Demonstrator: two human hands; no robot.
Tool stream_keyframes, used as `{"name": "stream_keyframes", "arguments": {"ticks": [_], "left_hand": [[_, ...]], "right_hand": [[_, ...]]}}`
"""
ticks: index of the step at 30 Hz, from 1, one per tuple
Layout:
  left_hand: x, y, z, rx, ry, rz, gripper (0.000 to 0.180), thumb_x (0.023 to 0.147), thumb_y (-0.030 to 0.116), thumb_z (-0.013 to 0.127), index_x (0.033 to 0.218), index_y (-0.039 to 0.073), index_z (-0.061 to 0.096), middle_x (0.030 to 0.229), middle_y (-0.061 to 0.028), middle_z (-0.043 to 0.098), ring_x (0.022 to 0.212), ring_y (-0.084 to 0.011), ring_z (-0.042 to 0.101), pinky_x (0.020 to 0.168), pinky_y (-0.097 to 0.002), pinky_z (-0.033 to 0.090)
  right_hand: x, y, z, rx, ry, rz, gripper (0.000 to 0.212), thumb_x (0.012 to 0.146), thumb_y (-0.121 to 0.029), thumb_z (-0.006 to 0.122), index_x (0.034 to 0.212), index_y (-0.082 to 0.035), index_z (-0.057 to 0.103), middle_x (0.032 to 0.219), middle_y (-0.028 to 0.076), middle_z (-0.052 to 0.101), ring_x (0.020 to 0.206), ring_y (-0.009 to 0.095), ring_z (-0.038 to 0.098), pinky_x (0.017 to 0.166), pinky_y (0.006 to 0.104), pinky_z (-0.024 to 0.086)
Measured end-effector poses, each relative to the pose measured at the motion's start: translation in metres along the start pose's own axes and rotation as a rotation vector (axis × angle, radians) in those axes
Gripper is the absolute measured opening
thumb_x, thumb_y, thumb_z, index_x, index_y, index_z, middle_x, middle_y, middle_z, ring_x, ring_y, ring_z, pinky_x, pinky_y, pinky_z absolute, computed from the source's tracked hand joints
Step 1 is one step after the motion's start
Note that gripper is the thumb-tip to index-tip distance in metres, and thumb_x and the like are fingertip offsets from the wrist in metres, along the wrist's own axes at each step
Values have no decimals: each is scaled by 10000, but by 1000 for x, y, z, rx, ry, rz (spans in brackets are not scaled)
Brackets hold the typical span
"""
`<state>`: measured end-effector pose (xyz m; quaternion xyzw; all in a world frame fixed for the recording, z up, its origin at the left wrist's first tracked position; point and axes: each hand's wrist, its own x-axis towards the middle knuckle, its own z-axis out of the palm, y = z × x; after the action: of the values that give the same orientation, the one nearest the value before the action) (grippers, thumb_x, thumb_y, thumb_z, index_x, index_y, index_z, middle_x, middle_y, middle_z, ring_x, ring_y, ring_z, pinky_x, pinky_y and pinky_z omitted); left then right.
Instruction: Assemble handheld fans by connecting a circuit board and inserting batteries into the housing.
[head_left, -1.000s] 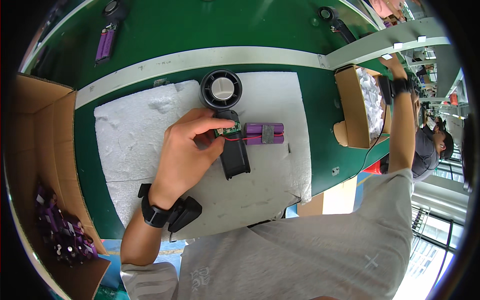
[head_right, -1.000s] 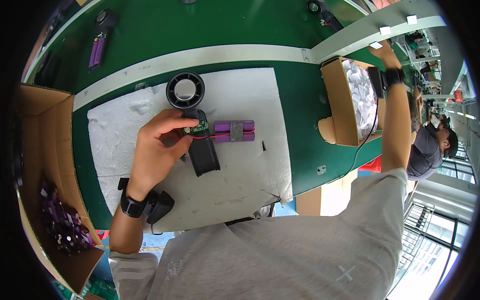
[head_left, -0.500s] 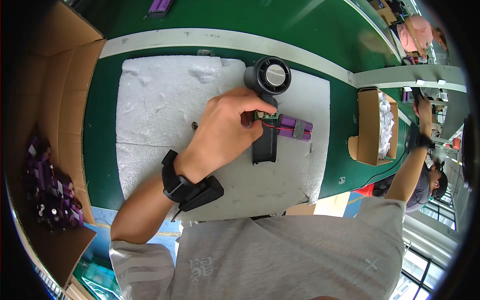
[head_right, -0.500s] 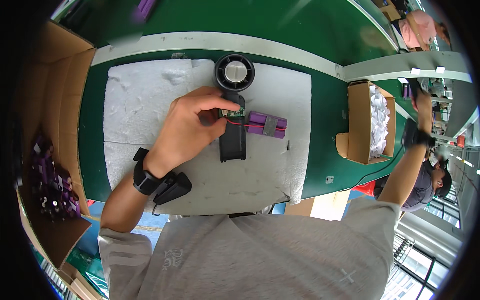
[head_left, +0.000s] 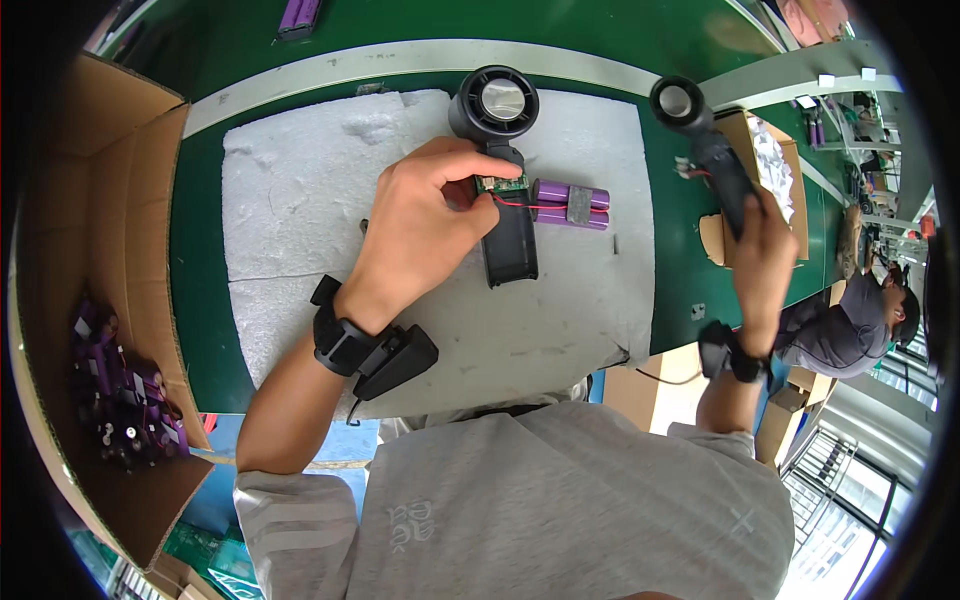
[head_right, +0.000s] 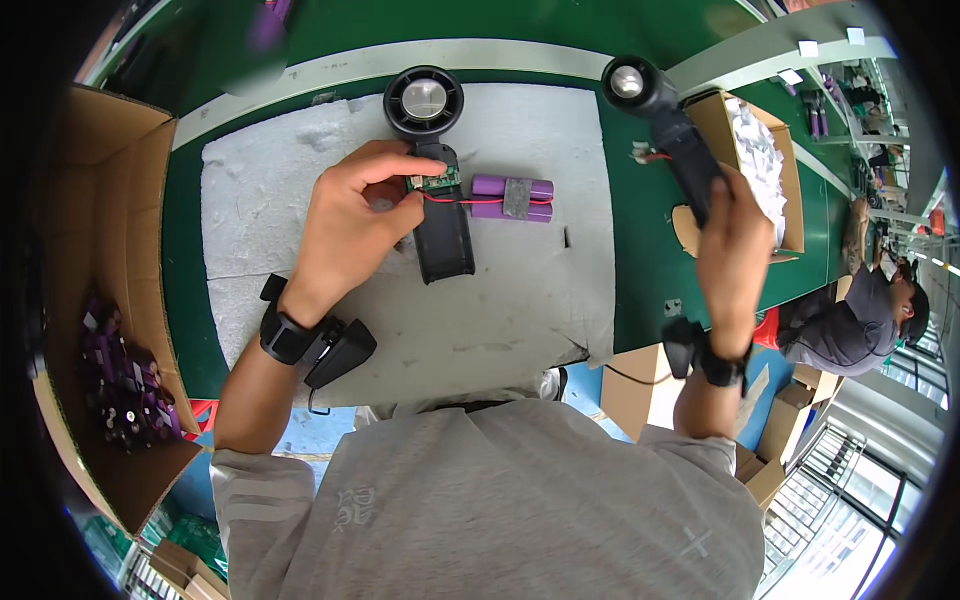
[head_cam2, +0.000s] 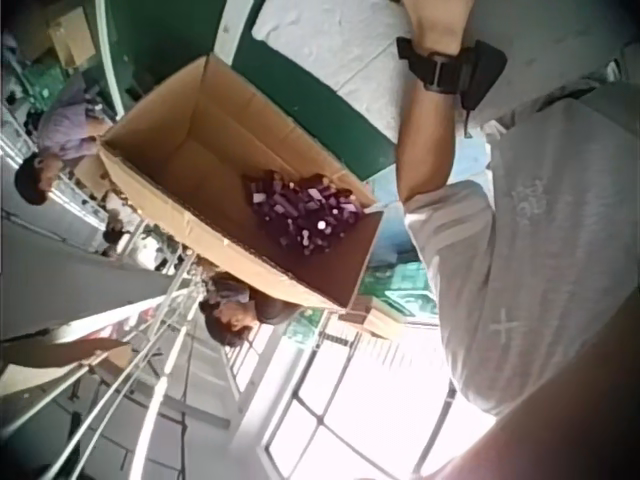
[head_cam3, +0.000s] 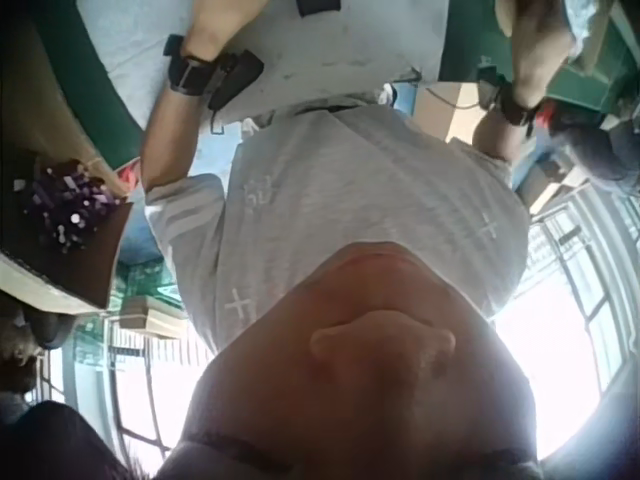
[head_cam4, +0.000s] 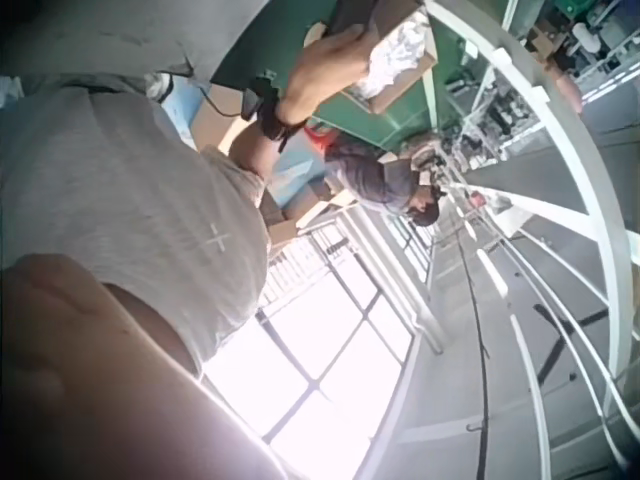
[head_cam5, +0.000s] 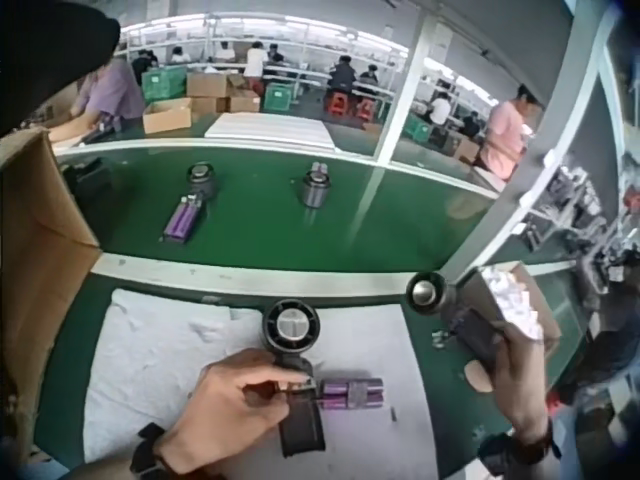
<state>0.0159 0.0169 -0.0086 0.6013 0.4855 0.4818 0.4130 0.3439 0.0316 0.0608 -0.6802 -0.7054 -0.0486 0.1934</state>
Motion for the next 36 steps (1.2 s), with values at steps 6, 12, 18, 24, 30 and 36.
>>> {"name": "stream_keyframes", "arguments": {"ticks": [6, 12, 18, 24, 30, 36], "left_hand": [[0, 4, 5, -29, -1, -17, 261, 709, -67, 618, 921, 50, 715, 871, -80, 633, 646, -165, 599, 616, -280, 498], [0, 7, 4, 23, 20, -3, 260, 705, -64, 623, 918, 50, 716, 843, -80, 633, 635, -175, 601, 598, -286, 500], [1, 7, -2, 61, 10, -39, 340, 725, -106, 600, 993, 65, 721, 960, -56, 610, 696, -100, 584, 625, -212, 485], [-1, 9, -4, 64, -19, -65, 352, 728, -101, 620, 1011, 78, 726, 999, -80, 623, 730, -114, 631, 639, -219, 517], [5, 12, -10, 134, -87, -79, 345, 717, -71, 679, 1015, 93, 734, 1042, -106, 641, 755, -125, 655, 655, -222, 530], [3, 5, -6, 322, -24, 133, 340, 680, -9, 766, 1000, 103, 742, 1045, -126, 678, 747, -175, 691, 631, -256, 551]], "right_hand": [[-10, -10, 36, 41, -62, 142, 286, 951, -157, 548, 1189, -3, 586, 918, 177, 648, 778, 272, 624, 712, 337, 483], [-1, -85, 5, 350, -262, -383, 500, 738, -19, 730, 1213, -44, 576, 1222, 156, 559, 1094, 287, 556, 879, 354, 455], [10, -111, 58, 479, -594, -641, 584, 679, 73, 708, 1231, -33, 551, 1176, 120, 597, 973, 208, 619, 801, 316, 498], [19, -104, 41, 804, -976, -344, 592, 719, 120, 626, 1282, -1, 492, 1107, 172, 616, 825, 189, 656, 744, 312, 521], [18, -93, 41, 1393, -1421, 14, 785, 699, 95, 658, 1405, 2, 329, 1104, 181, 606, 855, 259, 684, 764, 331, 548], [15, -96, 39, 1567, -1575, 198, 978, 599, 22, 775, 1432, 3, 265, 1181, 181, 558, 987, 300, 655, 812, 359, 545]]}}
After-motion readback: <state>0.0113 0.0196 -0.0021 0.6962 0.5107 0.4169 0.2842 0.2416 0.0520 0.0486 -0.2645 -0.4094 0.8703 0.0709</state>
